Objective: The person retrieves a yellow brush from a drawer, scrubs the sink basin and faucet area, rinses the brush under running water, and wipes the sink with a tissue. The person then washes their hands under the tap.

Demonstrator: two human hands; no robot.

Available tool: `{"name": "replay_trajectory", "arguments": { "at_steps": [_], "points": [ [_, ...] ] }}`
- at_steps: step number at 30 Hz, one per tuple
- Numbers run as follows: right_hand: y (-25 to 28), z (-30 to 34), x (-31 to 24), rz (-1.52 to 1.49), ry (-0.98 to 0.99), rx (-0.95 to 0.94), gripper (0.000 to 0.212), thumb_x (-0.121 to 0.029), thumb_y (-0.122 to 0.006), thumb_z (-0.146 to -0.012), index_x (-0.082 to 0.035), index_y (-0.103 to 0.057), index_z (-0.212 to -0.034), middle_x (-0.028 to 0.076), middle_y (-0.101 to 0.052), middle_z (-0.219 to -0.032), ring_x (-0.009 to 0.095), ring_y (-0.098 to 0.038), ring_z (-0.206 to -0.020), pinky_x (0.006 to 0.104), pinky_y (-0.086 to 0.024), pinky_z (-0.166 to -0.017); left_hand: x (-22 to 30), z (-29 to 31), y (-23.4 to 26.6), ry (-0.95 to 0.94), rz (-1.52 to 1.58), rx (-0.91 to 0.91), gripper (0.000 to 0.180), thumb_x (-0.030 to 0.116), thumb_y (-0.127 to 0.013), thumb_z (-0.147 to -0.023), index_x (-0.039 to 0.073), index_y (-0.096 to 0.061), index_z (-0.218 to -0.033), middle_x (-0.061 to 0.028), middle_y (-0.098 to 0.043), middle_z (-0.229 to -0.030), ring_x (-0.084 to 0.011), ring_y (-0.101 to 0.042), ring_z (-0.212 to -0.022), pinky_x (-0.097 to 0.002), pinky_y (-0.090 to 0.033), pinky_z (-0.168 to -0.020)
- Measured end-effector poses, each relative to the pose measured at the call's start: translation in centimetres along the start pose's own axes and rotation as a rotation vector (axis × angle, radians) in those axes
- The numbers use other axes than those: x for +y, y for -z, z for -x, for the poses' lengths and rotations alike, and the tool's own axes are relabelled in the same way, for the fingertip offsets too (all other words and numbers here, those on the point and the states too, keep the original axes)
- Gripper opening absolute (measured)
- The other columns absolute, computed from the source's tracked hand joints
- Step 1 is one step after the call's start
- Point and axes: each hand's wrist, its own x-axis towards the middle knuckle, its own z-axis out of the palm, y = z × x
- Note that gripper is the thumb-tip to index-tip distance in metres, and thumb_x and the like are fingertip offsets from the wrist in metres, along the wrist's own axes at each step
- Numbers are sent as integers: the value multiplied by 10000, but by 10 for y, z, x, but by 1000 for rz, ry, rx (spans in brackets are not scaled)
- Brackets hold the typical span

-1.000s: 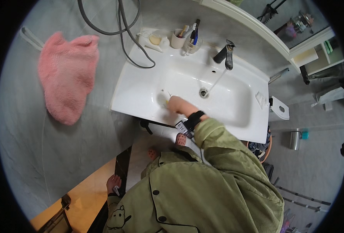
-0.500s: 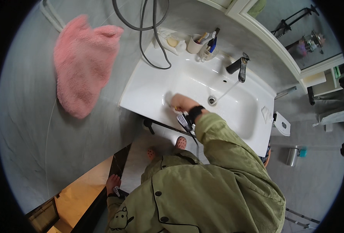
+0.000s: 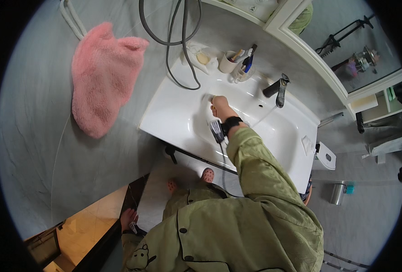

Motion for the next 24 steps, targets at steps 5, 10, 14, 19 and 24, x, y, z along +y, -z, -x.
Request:
{"name": "replay_trajectory", "arguments": {
  "at_steps": [5,10,14,19,24],
  "points": [
    [-11,-36,-13,834,421,-211,210,-102,-593,-719,-127,-532,-519,22,-569,-551,173,-526,-435,291,-433,-475,-14,1,3,-10,28,-36,447,285,-518,-914,76,-447,-1303,-110,-511,-1253,-285,-533,-1078,-442,-451,-889],
    [-12,54,31,1144,400,-333,172,-174,-591,-731,-30,-587,-638,109,-563,-585,209,-511,-431,342,-402,-407,-30,7,5,11,111,77,477,248,-500,-922,33,-401,-1337,-152,-449,-1311,-312,-474,-1157,-447,-416,-972],
    [-1,96,24,824,60,-297,168,-176,-582,-744,-23,-587,-672,108,-515,-557,179,-435,-384,319,-325,-348,-29,15,4,49,87,52,494,238,-500,-919,3,-385,-1338,-176,-417,-1333,-331,-447,-1192,-458,-404,-987],
    [-4,45,-20,-16,-121,-128,136,-156,-473,-785,-81,-444,-675,52,-416,-527,98,-293,-355,212,-253,-316,-16,24,8,-26,-41,110,450,253,-546,-889,46,-458,-1279,-143,-507,-1221,-311,-516,-1086,-455,-435,-924],
    [-21,-11,-28,-56,-41,-104,193,-110,-461,-814,-67,-459,-626,59,-436,-519,125,-311,-333,271,-264,-318,-9,6,15,28,62,-67,420,270,-597,-852,89,-506,-1220,-126,-557,-1147,-299,-563,-997,-449,-465,-847]
  ]
}}
